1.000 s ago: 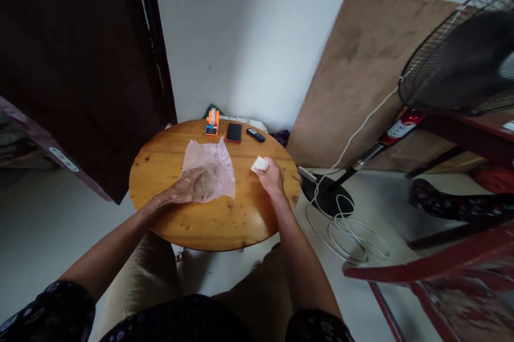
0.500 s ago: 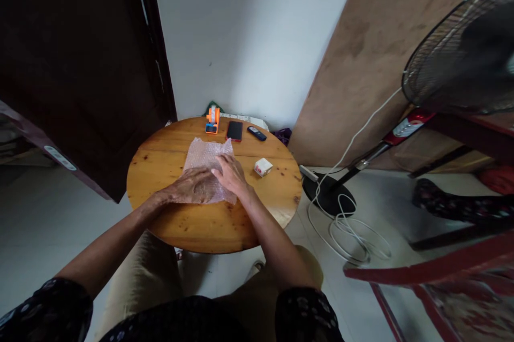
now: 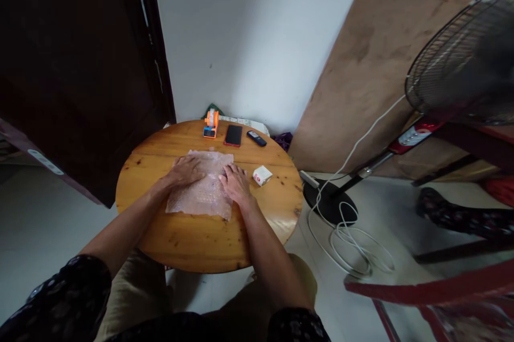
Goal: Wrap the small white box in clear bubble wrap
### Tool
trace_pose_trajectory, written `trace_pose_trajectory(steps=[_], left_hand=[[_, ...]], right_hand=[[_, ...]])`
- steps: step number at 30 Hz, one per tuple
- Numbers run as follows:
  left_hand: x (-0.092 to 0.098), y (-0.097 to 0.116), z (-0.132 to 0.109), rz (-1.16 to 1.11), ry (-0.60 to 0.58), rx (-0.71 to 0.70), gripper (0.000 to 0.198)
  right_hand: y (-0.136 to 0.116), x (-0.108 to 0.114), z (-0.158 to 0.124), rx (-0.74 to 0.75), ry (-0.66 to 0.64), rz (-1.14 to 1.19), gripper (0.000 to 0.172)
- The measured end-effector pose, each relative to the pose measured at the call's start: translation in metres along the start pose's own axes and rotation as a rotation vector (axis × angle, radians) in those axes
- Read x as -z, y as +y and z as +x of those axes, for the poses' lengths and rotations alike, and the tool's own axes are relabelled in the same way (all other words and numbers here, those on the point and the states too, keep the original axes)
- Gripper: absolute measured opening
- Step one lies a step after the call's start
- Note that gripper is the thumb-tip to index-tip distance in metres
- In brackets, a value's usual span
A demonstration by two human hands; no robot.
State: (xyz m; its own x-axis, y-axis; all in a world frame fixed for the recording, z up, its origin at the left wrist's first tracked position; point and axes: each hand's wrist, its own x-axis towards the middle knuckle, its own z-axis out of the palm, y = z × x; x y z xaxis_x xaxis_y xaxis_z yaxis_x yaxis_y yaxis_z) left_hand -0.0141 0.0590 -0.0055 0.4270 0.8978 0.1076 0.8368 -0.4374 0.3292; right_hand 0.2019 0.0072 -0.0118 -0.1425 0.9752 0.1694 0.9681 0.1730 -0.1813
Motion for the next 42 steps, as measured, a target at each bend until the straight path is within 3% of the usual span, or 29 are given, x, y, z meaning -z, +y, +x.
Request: trace_pose_trajectory(steps=[6,10,14,19,24,28,31,33,36,39,42], left_hand=[[-0.008,-0.018,-0.004,0.038,-0.035,0.079,0.069],[-0.004,-0.018,-0.008,0.048,0.019,0.105,0.063],[0.002,-0.013,-0.011,-0.049,0.113,-0.026,0.053],[0.004,-0.017,-0.013,-0.117,-0.074,-0.149,0.060],[0.002,-0.022,-0.010,-0.069,-0.109,-0.123,0.063],[0.012,-0.006,-0.015,-0.020,-0.100,-0.077,0.050],[0.016,0.019,-0.034,-0.007,-0.092,-0.145,0.050],[0.010,0.038,-0.053,-0.042,-0.072,-0.217,0.057],[-0.010,0.057,-0.079,-0.080,-0.178,-0.329,0.059],[-0.026,0.060,-0.092,-0.087,-0.131,-0.321,0.066],[-0.029,0.056,-0.092,-0.073,-0.112,-0.341,0.071]], right_hand=[[0.000,0.000,0.001,-0.064,0.016,-0.034,0.045],[0.000,0.000,0.000,-0.070,0.010,-0.029,0.044],[0.001,0.000,0.000,-0.068,0.003,-0.023,0.044],[0.002,-0.002,0.001,-0.086,0.016,-0.029,0.045],[0.004,-0.005,0.003,-0.101,0.046,-0.032,0.043],[0.005,-0.004,0.004,-0.103,0.035,-0.035,0.044],[0.005,-0.003,0.004,-0.093,0.034,-0.034,0.045],[0.005,-0.003,0.004,-0.091,0.039,-0.032,0.046],[0.005,-0.004,0.004,-0.096,0.030,-0.025,0.045],[0.004,-0.002,0.005,-0.066,0.063,0.020,0.044],[0.005,0.009,0.003,-0.016,0.203,0.086,0.044]])
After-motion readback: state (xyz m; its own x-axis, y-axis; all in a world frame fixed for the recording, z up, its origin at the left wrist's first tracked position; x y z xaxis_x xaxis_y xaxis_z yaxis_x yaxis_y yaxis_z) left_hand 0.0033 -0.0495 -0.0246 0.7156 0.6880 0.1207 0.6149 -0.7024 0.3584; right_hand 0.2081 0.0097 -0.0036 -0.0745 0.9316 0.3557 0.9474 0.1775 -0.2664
